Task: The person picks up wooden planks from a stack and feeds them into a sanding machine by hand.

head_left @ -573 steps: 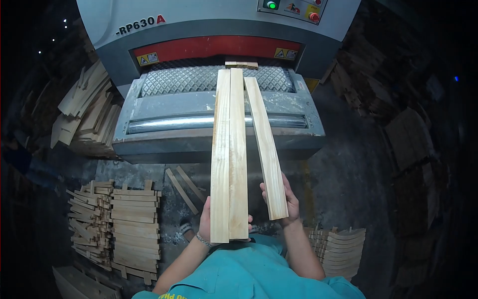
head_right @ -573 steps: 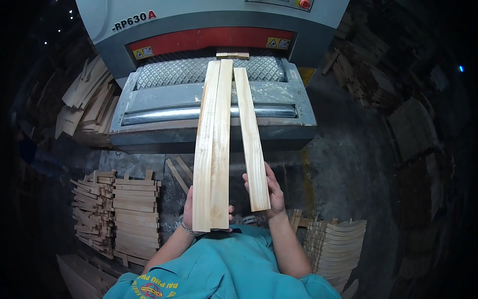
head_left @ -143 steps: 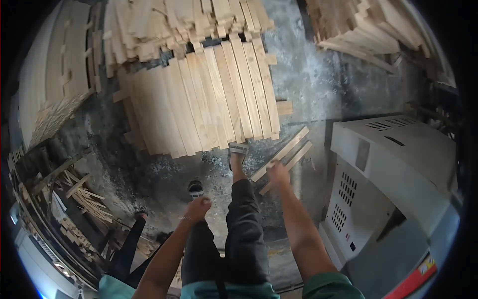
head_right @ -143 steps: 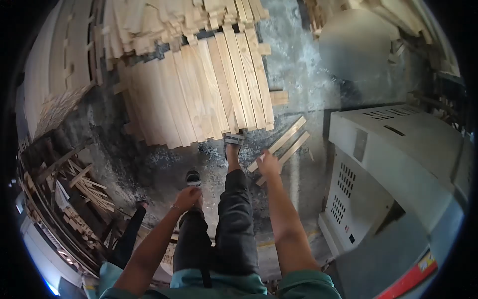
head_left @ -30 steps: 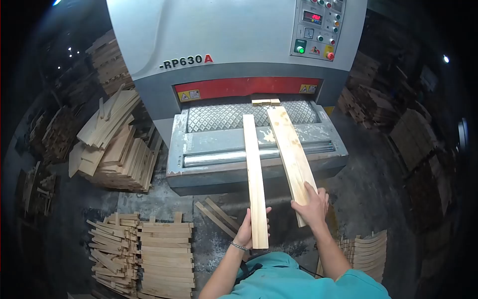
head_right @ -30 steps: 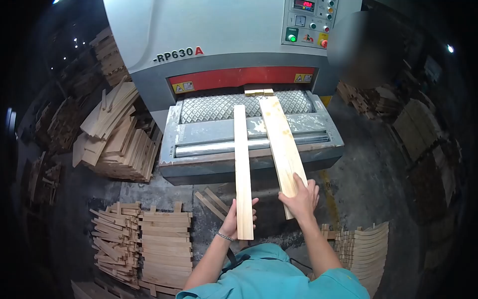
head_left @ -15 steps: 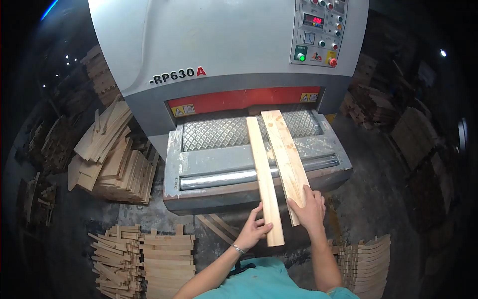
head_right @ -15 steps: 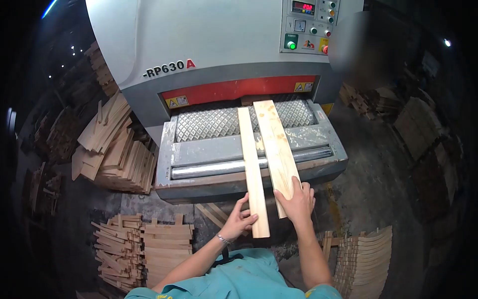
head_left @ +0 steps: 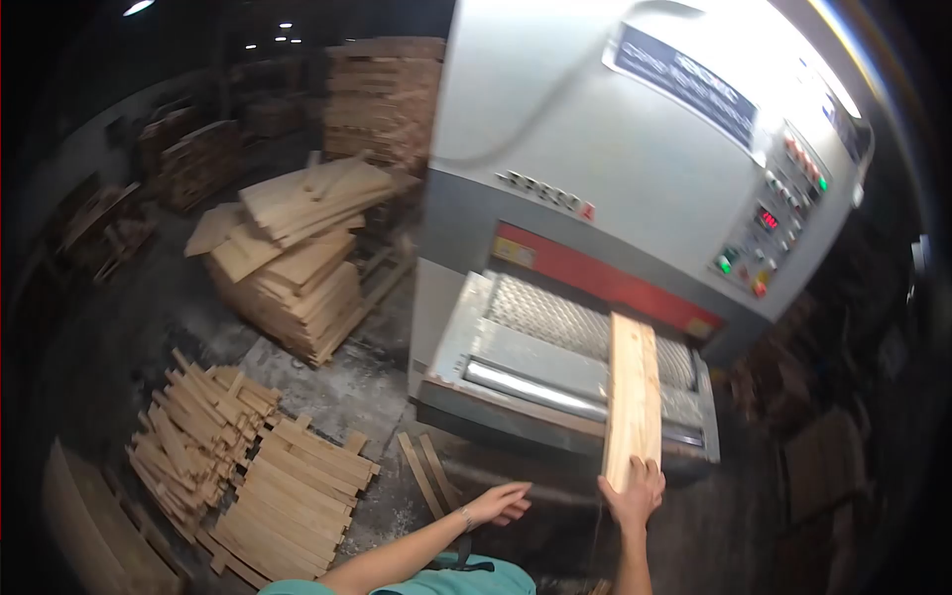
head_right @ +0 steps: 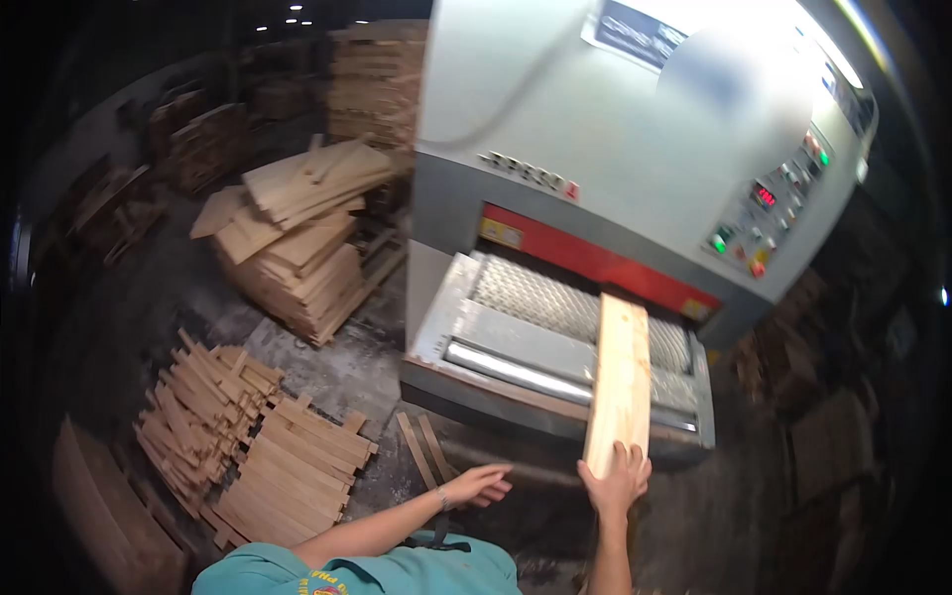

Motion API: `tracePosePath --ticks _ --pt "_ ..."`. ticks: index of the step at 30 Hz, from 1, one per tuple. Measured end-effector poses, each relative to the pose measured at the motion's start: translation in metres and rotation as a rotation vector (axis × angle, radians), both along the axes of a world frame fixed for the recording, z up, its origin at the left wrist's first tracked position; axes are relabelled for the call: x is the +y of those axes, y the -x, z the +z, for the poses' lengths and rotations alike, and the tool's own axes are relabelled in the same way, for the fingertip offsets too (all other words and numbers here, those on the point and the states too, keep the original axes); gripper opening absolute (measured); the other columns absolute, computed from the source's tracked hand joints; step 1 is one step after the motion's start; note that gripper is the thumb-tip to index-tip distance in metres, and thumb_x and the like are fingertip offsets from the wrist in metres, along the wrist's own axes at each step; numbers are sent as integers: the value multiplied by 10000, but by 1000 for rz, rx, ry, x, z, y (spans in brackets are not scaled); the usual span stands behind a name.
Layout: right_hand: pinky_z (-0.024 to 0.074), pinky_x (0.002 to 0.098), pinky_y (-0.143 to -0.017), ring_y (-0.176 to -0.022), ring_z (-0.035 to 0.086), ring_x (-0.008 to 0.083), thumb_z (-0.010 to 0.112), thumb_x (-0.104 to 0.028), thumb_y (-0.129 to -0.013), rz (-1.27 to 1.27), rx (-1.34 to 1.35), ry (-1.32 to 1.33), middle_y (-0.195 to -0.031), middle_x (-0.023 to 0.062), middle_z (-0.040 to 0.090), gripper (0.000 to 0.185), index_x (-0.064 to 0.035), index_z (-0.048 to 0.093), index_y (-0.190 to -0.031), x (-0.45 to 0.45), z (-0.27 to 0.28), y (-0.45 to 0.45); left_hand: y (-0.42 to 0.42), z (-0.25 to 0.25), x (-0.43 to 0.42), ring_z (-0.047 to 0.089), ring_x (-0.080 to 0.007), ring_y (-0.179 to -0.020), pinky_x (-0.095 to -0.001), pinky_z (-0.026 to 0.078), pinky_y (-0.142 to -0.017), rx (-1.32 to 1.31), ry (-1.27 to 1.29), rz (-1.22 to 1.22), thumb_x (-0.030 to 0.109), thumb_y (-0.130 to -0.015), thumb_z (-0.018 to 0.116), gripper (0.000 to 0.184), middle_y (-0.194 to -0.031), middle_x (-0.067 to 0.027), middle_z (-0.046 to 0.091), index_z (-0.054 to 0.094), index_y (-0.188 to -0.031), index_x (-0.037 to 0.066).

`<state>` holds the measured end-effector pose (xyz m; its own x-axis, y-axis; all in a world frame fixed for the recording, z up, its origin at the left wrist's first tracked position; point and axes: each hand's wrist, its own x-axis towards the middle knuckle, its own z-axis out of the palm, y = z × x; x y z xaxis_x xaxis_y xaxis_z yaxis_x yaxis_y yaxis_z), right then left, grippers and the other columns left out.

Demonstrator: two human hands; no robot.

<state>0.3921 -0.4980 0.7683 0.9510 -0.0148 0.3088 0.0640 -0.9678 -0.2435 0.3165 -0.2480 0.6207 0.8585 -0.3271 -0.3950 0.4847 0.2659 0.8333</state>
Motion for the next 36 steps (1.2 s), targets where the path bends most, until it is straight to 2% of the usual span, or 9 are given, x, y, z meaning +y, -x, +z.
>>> tracePosePath --ticks 3,7,11,13,17,19,28,34,36 --pt "331 614 -949 -1270 325 391 788 -471 -614 4 -34 1 -1365 94 417 742 -191 542 -1256 5 -12 -14 99 -112 48 618 -112 -898 -291 485 -667 207 -229 160 483 -977 452 477 -1136 -2 654 456 -1402 265" --pt "329 626 -938 -1269 321 398 777 -464 -632 -14 -56 24 -1370 55 400 729 -227 522 -1273 1 -24 -26 205 -154 76 593 -104 -769 -252 470 -581 358 -234 409 403 -973 495 444 -1061 -11 657 501 -1362 189" --pt "325 629 -933 -1271 317 381 760 -481 -660 -27 -72 40 -1366 31 399 708 -241 519 -1281 4 -26 -36 296 -228 69 595 -126 -716 -285 500 -606 315 -106 722 335 -957 538 379 -949 -28 670 573 -1272 127" --pt "323 632 -934 -1274 316 373 751 -492 -673 -31 -67 44 -1362 20 399 699 -251 516 -1286 4 -28 -37 341 -225 63 611 -142 -722 -322 520 -637 353 -425 672 317 -935 559 346 -864 -46 678 626 -1203 107" --pt "301 649 -958 -1288 296 390 724 -526 -700 -41 -39 35 -1373 28 393 690 -253 508 -1296 9 -22 -41 441 -290 28 635 -144 -693 -308 524 -651 595 -418 813 225 -937 543 267 -884 -72 704 670 -1103 57" --pt "288 663 -969 -1295 285 406 712 -540 -712 -39 -21 26 -1389 41 386 694 -246 505 -1305 11 -17 -39 479 -267 13 654 -166 -699 -324 532 -664 896 -629 550 198 -913 544 236 -856 -77 707 716 -985 52" --pt "233 687 -1012 -1366 240 416 641 -643 -750 70 -90 -18 -1459 86 357 752 -211 492 -1346 -3 -25 -49 549 -284 -69 691 -250 -738 -383 559 -643 1036 -329 1014 192 -917 508 337 -882 -113 711 594 -1211 51" --pt "229 627 -1050 -1343 357 353 535 -567 -888 245 -235 145 -1411 88 456 561 -213 536 -1324 -22 -55 -63 515 -269 -113 529 -140 -596 -322 453 -528 654 -327 1183 269 -969 512 321 -734 -25 588 569 -1240 108" --pt "238 615 -1049 -1326 395 317 497 -599 -897 267 -278 221 -1407 78 470 568 -245 526 -1340 -27 -63 -82 493 -196 -130 498 -109 -608 -316 436 -535 587 -312 1149 257 -977 518 317 -704 8 548 572 -1248 101"
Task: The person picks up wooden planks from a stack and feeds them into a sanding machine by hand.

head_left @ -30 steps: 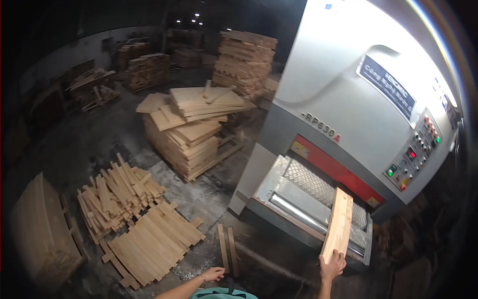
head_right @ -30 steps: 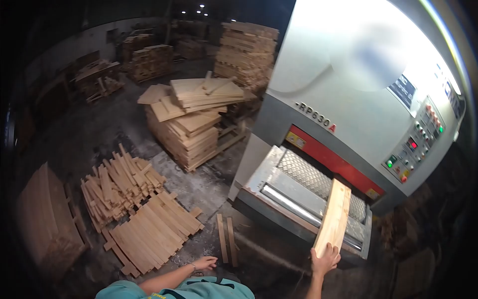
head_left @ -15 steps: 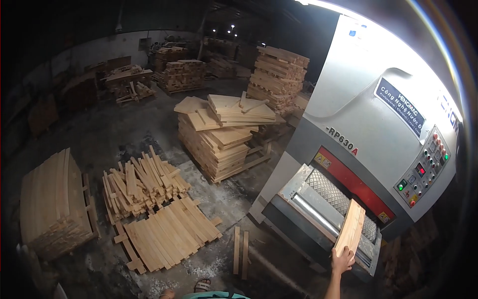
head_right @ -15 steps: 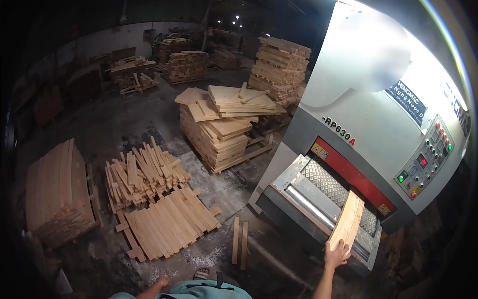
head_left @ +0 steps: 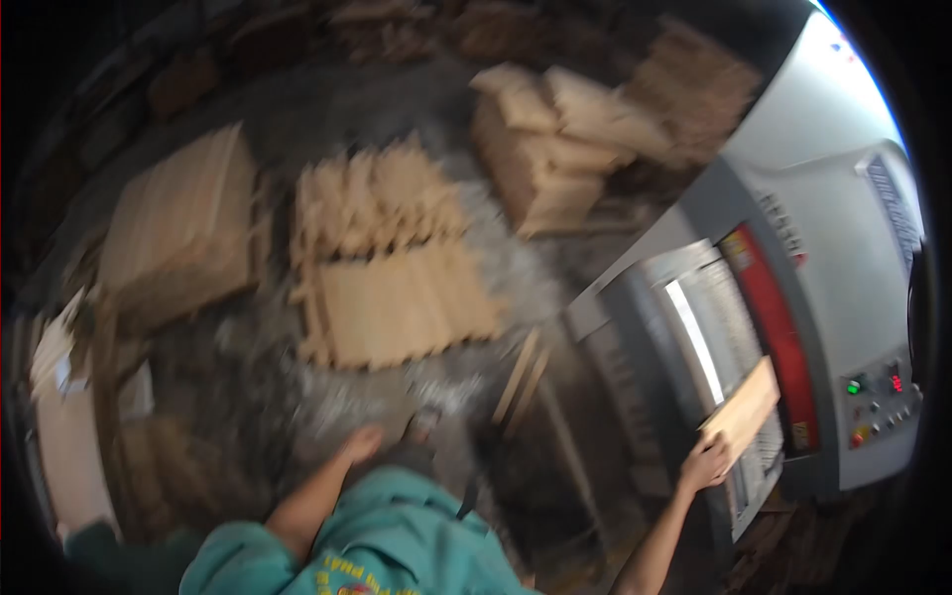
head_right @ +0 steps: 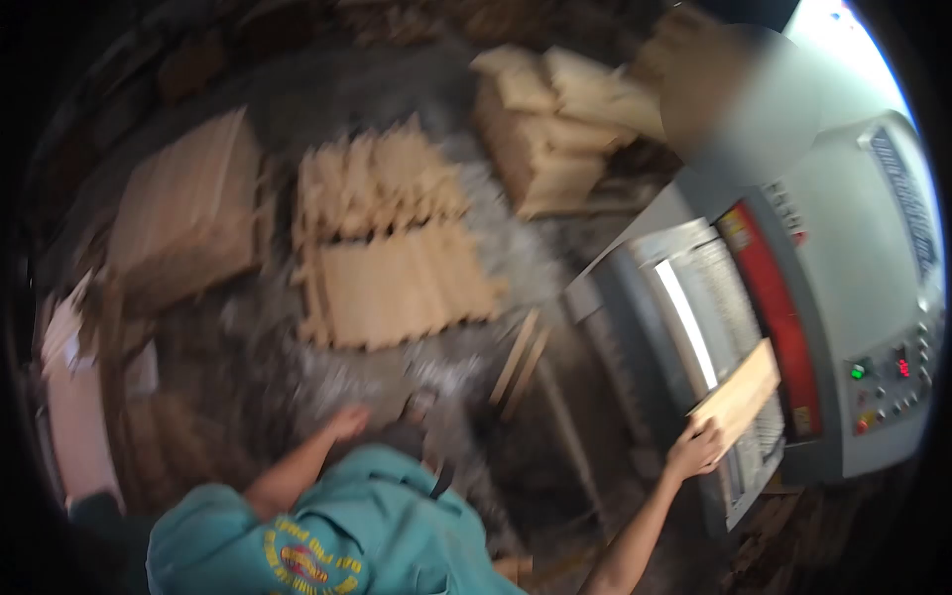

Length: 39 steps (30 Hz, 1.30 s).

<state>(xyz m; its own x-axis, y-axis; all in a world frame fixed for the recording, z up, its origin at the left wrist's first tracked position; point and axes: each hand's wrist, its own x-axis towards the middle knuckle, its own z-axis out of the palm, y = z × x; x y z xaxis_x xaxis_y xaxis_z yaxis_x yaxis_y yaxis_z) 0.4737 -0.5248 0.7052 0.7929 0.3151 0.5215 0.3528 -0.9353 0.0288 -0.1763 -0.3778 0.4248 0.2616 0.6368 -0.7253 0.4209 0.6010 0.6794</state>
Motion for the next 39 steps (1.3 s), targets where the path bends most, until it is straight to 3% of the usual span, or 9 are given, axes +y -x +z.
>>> tracePosePath --ticks 4,11,17,21,24,29,31,36,39 --pt "377 564 -924 -1180 522 310 503 -603 -889 80 -43 13 -1290 93 566 549 -214 570 -1271 4 12 -1 10 43 -38 619 -183 -848 -334 495 -775 73 -182 -103 235 -952 536 265 -968 -80 680 660 -1114 66" --pt "307 672 -907 -1215 488 312 514 -616 -867 32 -69 -132 -1286 62 575 547 -233 595 -1249 14 -3 -25 93 11 -100 617 -290 -1091 -374 486 -920 435 -138 -84 276 -907 562 294 -1159 -118 661 670 -1123 108" --pt "471 400 -847 -967 614 308 625 -201 -850 438 -316 -384 -1032 138 657 237 -26 670 -1004 85 -30 69 139 -3 -130 645 -312 -1013 -369 505 -877 521 68 94 313 -886 581 297 -1077 -118 688 688 -1087 121" --pt "475 366 -832 -904 610 265 565 15 -849 973 318 -378 -982 135 645 145 16 642 -971 177 -96 243 145 -7 -98 690 -214 -862 -326 526 -759 391 155 273 250 -890 603 257 -956 -116 708 685 -1077 95" --pt "473 284 -825 -922 592 143 557 -36 -922 818 1197 -328 -984 69 651 152 14 624 -1048 241 -153 351 155 -26 -44 686 -167 -803 -302 524 -708 381 135 288 233 -902 602 253 -912 -106 710 679 -1091 84" --pt "467 271 -844 -914 606 141 567 -45 -921 517 1954 -16 -978 77 657 178 21 617 -1078 350 -308 490 166 -108 85 651 -111 -764 -261 494 -663 231 372 528 293 -945 578 284 -853 -42 698 663 -1113 80" --pt "459 298 -785 -997 622 148 581 -265 -942 522 2121 185 -1048 49 676 283 -72 620 -1145 381 -400 530 173 -176 146 626 -76 -753 -252 475 -635 247 360 412 335 -958 568 313 -864 -22 686 653 -1118 79" --pt "452 261 -688 -864 589 123 635 -230 -891 35 2135 247 -933 51 648 302 -27 612 -1114 449 -591 622 179 -352 256 648 -225 -761 -341 499 -712 326 264 409 405 -943 500 430 -865 -140 671 633 -1024 4" --pt "453 319 -689 -924 568 133 669 -386 -885 -300 2045 143 -961 15 615 398 -104 584 -1152 459 -687 662 173 -455 291 643 -260 -875 -367 516 -718 357 388 602 587 -913 457 654 -1037 -166 652 497 -1263 35"
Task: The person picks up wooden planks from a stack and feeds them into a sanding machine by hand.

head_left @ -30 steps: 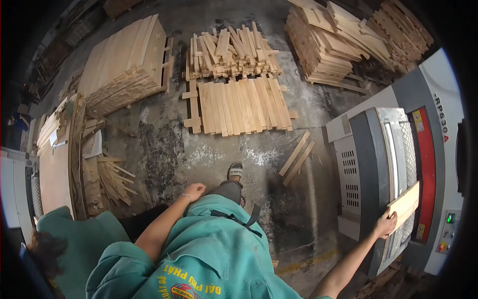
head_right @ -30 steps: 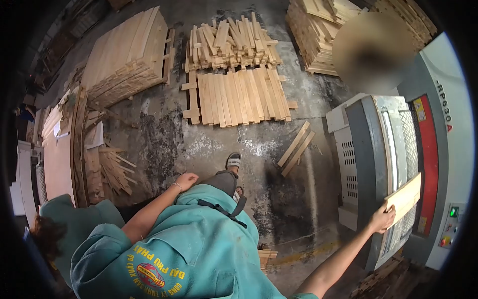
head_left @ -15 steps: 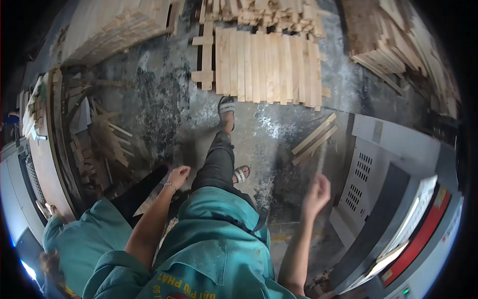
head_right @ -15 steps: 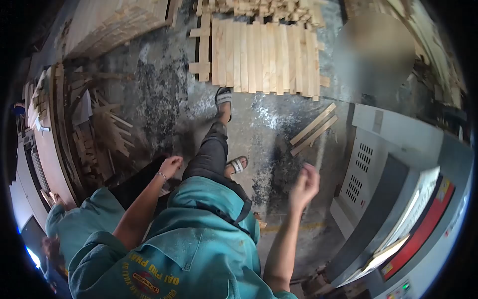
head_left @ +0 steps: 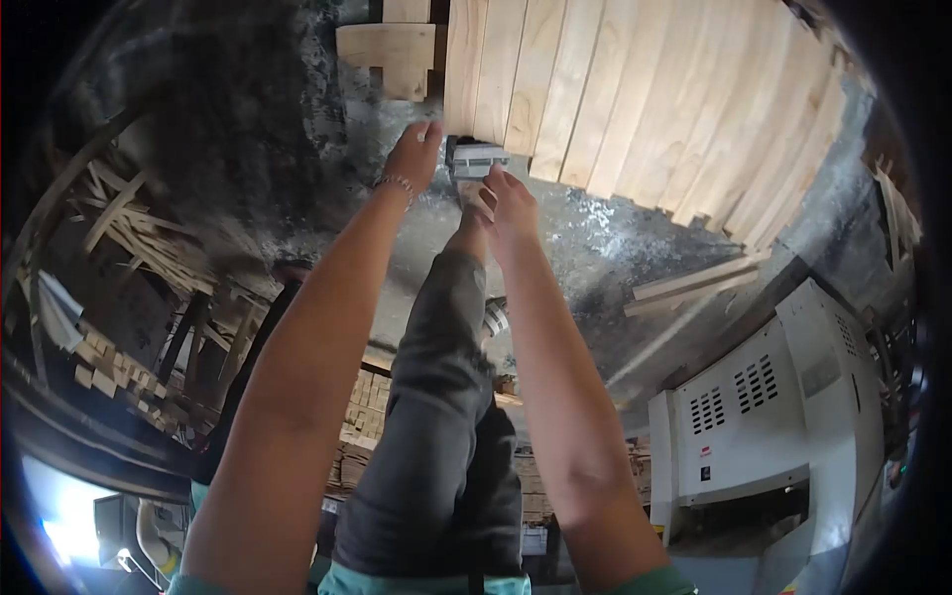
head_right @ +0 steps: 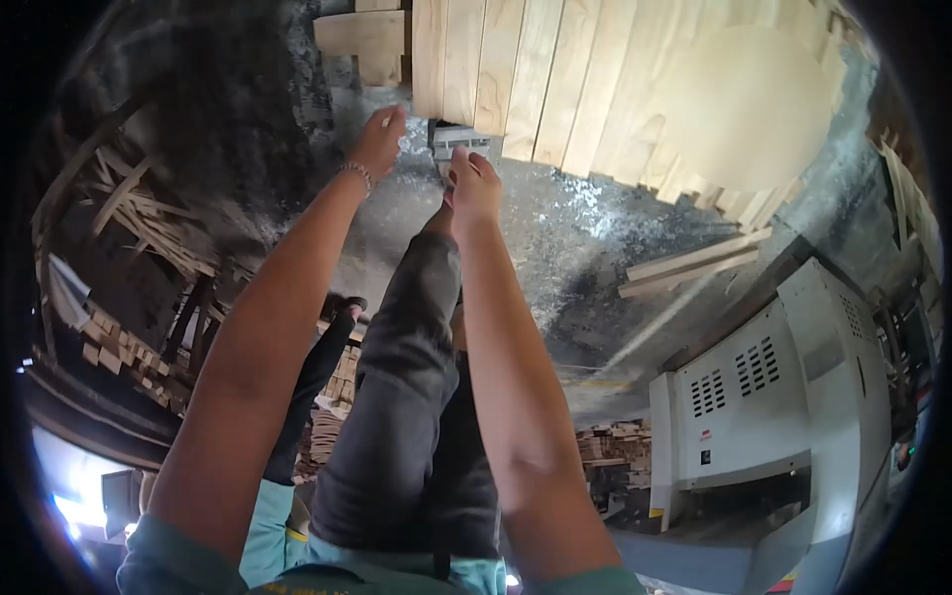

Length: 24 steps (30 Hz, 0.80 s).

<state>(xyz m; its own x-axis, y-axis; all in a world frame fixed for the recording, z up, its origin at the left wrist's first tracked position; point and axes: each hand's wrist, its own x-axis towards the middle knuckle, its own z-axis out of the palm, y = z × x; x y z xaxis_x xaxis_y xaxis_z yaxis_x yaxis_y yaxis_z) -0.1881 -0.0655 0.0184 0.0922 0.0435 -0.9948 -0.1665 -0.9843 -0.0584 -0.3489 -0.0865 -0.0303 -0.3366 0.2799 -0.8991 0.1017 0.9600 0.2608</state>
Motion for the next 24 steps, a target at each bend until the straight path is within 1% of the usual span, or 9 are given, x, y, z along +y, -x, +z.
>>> tracePosePath --ticks 4,7,10,11,14,15,18,21,24 --pt "455 396 -814 -1033 545 205 682 -487 -855 -508 -58 -31 -1155 47 559 566 -134 488 -1252 16 -71 28 -18 -33 62 638 -295 -980 -385 535 -726 -222 125 392 709 -863 434 828 -1165 -175 615 342 -1389 76" --pt "415 445 -948 -1110 525 295 688 -510 -838 -682 -148 -43 -1297 78 486 679 -132 405 -1327 24 -85 41 -21 -22 78 627 -354 -1020 -403 530 -792 -129 134 546 658 -883 466 751 -1168 -187 624 387 -1349 75" --pt "423 448 -937 -1155 512 304 684 -511 -840 -569 6 -59 -1314 81 468 737 -94 364 -1357 25 -70 59 -1 -40 61 609 -440 -994 -436 500 -853 189 -74 145 602 -893 508 686 -1112 -242 631 438 -1296 51" --pt "418 466 -957 -1180 502 337 707 -501 -825 -447 16 -59 -1338 139 443 812 -53 321 -1381 27 -68 61 11 -38 58 591 -478 -962 -457 460 -903 258 -129 40 552 -902 523 619 -1080 -265 630 497 -1225 25" --pt "408 488 -974 -1195 482 369 758 -472 -778 292 -616 -142 -1360 209 401 880 -34 302 -1390 41 -60 73 44 -35 50 613 -425 -935 -466 459 -884 392 -167 -123 539 -903 528 583 -1043 -238 647 562 -1130 4" --pt "368 504 -1010 -1261 402 403 815 -461 -697 484 -717 -397 -1411 256 319 1018 -79 243 -1448 45 -53 77 62 -39 47 645 -368 -872 -449 492 -812 462 -133 -400 503 -919 525 531 -958 -210 670 590 -1068 -3" --pt "332 497 -1034 -1323 311 403 847 -444 -644 1047 -781 -591 -1450 251 252 1142 -138 154 -1500 82 -35 108 85 18 69 661 -343 -798 -418 512 -722 223 -246 -245 474 -936 514 502 -840 -222 660 599 -1047 -9" --pt "321 516 -1019 -1276 323 415 859 -428 -588 1092 -774 -504 -1442 241 258 1221 -230 101 -1523 99 -61 114 100 67 85 664 -337 -768 -389 504 -672 222 -276 -241 470 -961 466 514 -800 -220 646 569 -1127 -5" --pt "347 517 -977 -1205 373 409 844 -341 -592 1074 -797 -405 -1419 232 281 1182 -246 117 -1519 120 -22 106 110 124 92 669 -324 -742 -374 503 -636 205 -304 -225 482 -974 431 532 -840 -222 647 528 -1201 11"
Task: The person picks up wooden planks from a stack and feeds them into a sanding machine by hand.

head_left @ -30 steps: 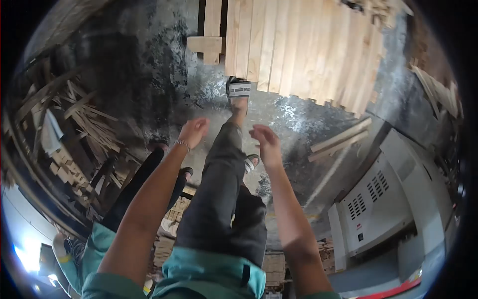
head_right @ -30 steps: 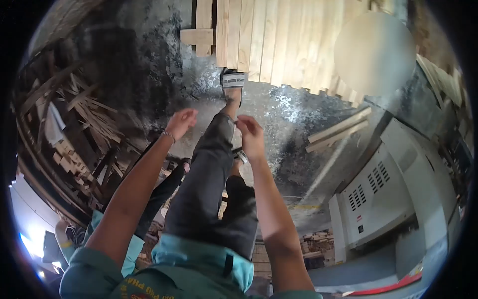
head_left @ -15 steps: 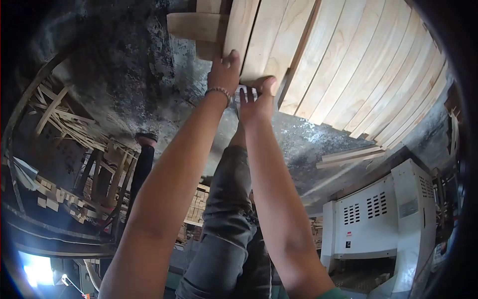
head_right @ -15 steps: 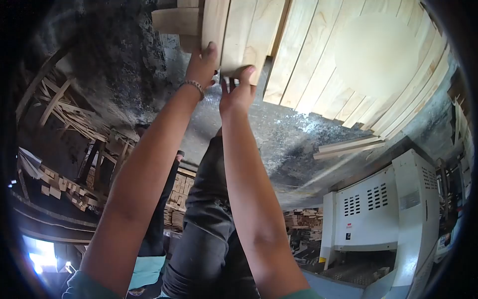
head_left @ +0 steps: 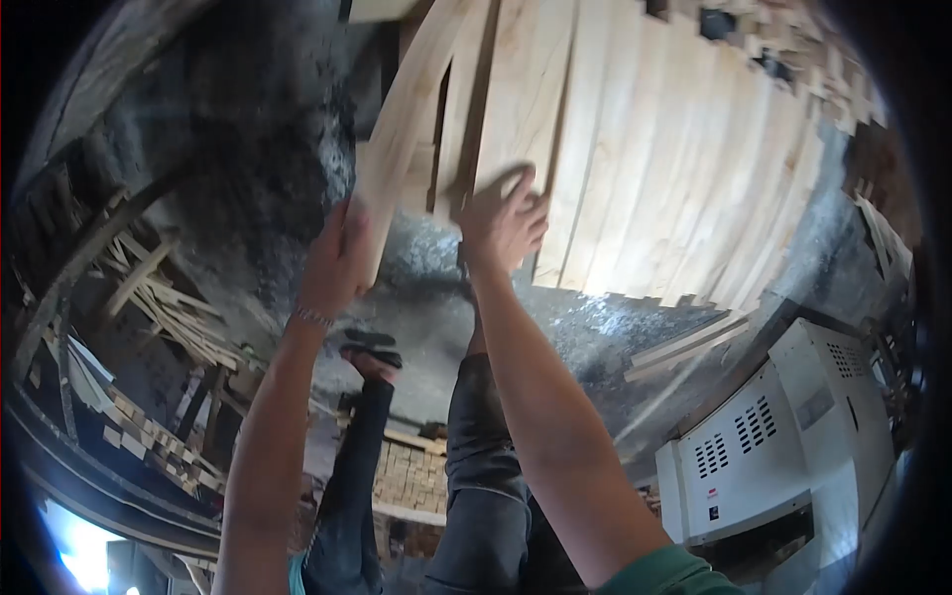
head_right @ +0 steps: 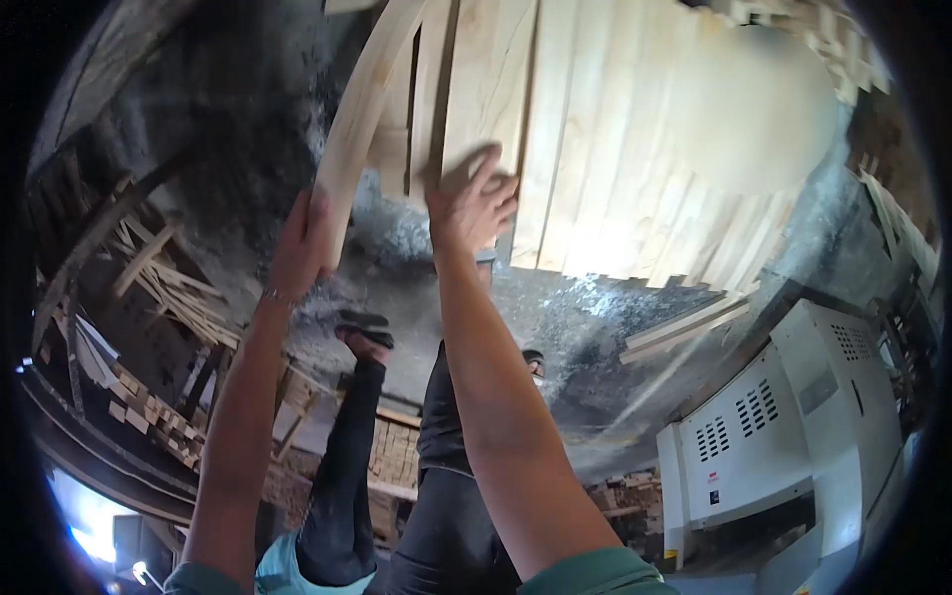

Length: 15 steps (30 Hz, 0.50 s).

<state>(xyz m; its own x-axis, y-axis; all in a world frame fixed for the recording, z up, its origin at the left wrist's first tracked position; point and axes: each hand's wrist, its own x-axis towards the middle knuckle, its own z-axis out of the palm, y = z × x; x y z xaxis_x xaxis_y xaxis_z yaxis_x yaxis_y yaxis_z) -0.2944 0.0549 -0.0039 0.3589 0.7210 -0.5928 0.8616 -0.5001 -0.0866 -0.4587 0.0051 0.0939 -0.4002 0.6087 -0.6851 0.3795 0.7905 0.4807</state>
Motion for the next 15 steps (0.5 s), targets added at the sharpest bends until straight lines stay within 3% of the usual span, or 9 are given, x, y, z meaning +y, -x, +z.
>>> tracePosePath --ticks 3,6,8,10,11,12,13,15 --pt "341 514 -982 -1178 409 413 808 -315 -585 16 138 24 -1339 202 383 1107 -221 185 -1496 5 75 -40 9 36 -37 672 -291 -755 -356 502 -626 1 55 -45 492 -985 403 537 -879 -211 652 509 -1234 27" --pt "338 507 -997 -1167 427 390 792 -324 -557 -4 285 -38 -1291 173 440 1077 -182 253 -1478 13 171 -87 -20 84 -71 650 -307 -806 -363 502 -666 25 96 -92 438 -894 490 563 -934 -214 628 443 -1285 36" --pt "387 520 -977 -1141 488 374 804 -366 -530 -85 527 67 -1262 196 493 1087 -125 292 -1458 13 211 -135 -60 129 -96 636 -317 -841 -368 502 -694 29 99 -122 401 -834 548 623 -970 -216 612 399 -1320 42" --pt "490 482 -889 -1052 594 328 818 -327 -536 -336 924 48 -1160 201 587 1039 -72 347 -1426 -15 215 -188 -109 174 -123 621 -327 -875 -372 502 -721 14 78 -143 365 -773 606 708 -1006 -218 596 355 -1354 47" --pt "552 409 -785 -953 652 270 815 -250 -582 -502 1074 97 -1055 180 648 936 -34 398 -1393 -26 238 -216 -135 195 -133 614 -332 -892 -375 502 -735 -7 61 -157 347 -743 636 758 -1025 -219 589 333 -1371 50" --pt "555 357 -752 -920 651 235 801 -177 -635 -575 1232 184 -1059 159 656 841 -24 430 -1374 -30 277 -249 -160 213 -141 607 -338 -909 -377 502 -748 -33 45 -179 329 -712 665 811 -1043 -220 581 311 -1389 53" --pt "537 330 -780 -958 625 237 819 -217 -668 -394 1081 134 -1086 159 628 856 -12 412 -1394 -41 317 -284 -185 233 -147 599 -343 -926 -380 502 -762 -54 31 -200 311 -682 694 867 -1061 -221 573 289 -1406 56" --pt "493 327 -880 -1057 584 228 783 -261 -718 -360 1176 161 -1148 140 609 852 -35 375 -1432 -70 371 -352 -235 275 -153 585 -353 -961 -384 502 -789 -88 19 -251 274 -621 752 986 -1097 -224 557 246 -1440 61"
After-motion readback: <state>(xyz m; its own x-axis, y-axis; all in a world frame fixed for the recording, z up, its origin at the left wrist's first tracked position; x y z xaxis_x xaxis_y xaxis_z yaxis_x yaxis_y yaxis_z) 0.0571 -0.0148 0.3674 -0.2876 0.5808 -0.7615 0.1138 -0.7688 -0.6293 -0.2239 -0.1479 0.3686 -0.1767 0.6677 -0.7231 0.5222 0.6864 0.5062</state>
